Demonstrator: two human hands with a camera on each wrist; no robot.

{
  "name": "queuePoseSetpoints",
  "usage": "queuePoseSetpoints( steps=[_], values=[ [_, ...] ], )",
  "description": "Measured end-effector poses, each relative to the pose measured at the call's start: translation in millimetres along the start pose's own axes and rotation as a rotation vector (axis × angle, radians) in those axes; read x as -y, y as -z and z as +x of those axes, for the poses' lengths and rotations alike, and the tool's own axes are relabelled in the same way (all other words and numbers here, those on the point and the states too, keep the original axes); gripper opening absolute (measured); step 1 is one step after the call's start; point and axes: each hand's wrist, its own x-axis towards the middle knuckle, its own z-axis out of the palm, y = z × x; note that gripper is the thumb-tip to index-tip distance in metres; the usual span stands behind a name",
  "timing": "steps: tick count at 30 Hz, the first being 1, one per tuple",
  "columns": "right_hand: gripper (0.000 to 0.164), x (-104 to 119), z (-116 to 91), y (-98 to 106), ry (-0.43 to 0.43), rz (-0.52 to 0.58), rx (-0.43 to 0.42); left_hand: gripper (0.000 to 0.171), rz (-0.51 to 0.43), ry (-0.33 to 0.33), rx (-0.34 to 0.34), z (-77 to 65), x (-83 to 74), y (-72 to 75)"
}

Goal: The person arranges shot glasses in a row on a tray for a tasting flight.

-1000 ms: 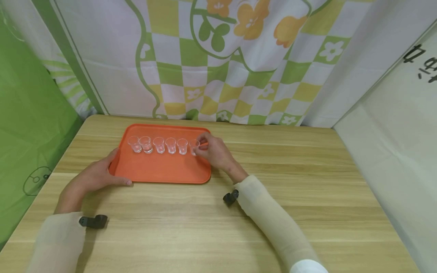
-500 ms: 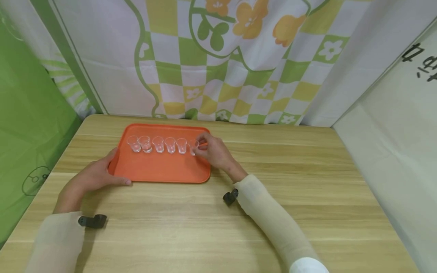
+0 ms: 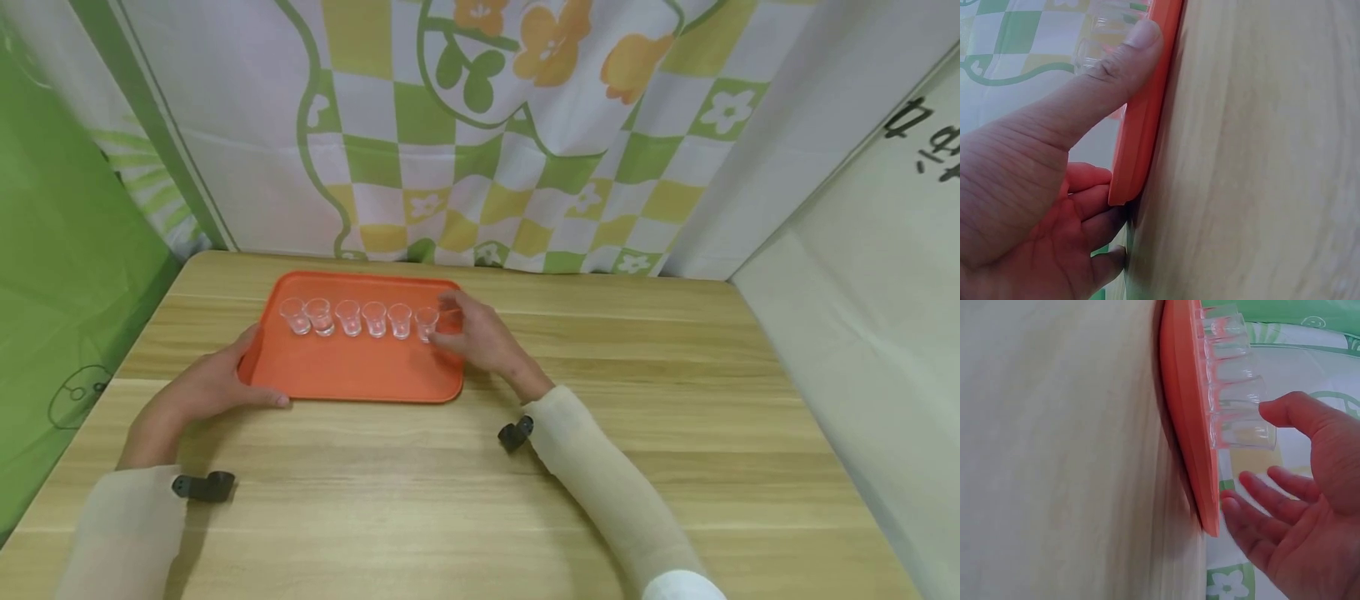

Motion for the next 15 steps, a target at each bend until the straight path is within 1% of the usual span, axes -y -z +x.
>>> queuePoseSetpoints(
  steps=[6, 9, 13, 15],
  values=[
    [0.066, -5, -7, 5, 0.052, -0.014, -0.009, 0.134, 0.012, 0.018, 0.004, -4.2, 1.1, 0.2],
    [0.073, -8, -12, 10, 0.064, -0.032, 0.000, 0.133, -0.021, -0.011, 0.003, -6.6, 1.9, 0.8],
    [0.078, -14, -22, 24, 0.051, -0.060, 0.015, 0.133, -0.065, -0.033, 0.012, -9.8, 3.1, 3.6],
    [0.080, -17, -28, 31, 0.043, -0.070, 0.023, 0.132, -0.070, -0.026, 0.016, -11.7, 3.8, 6.9]
  ],
)
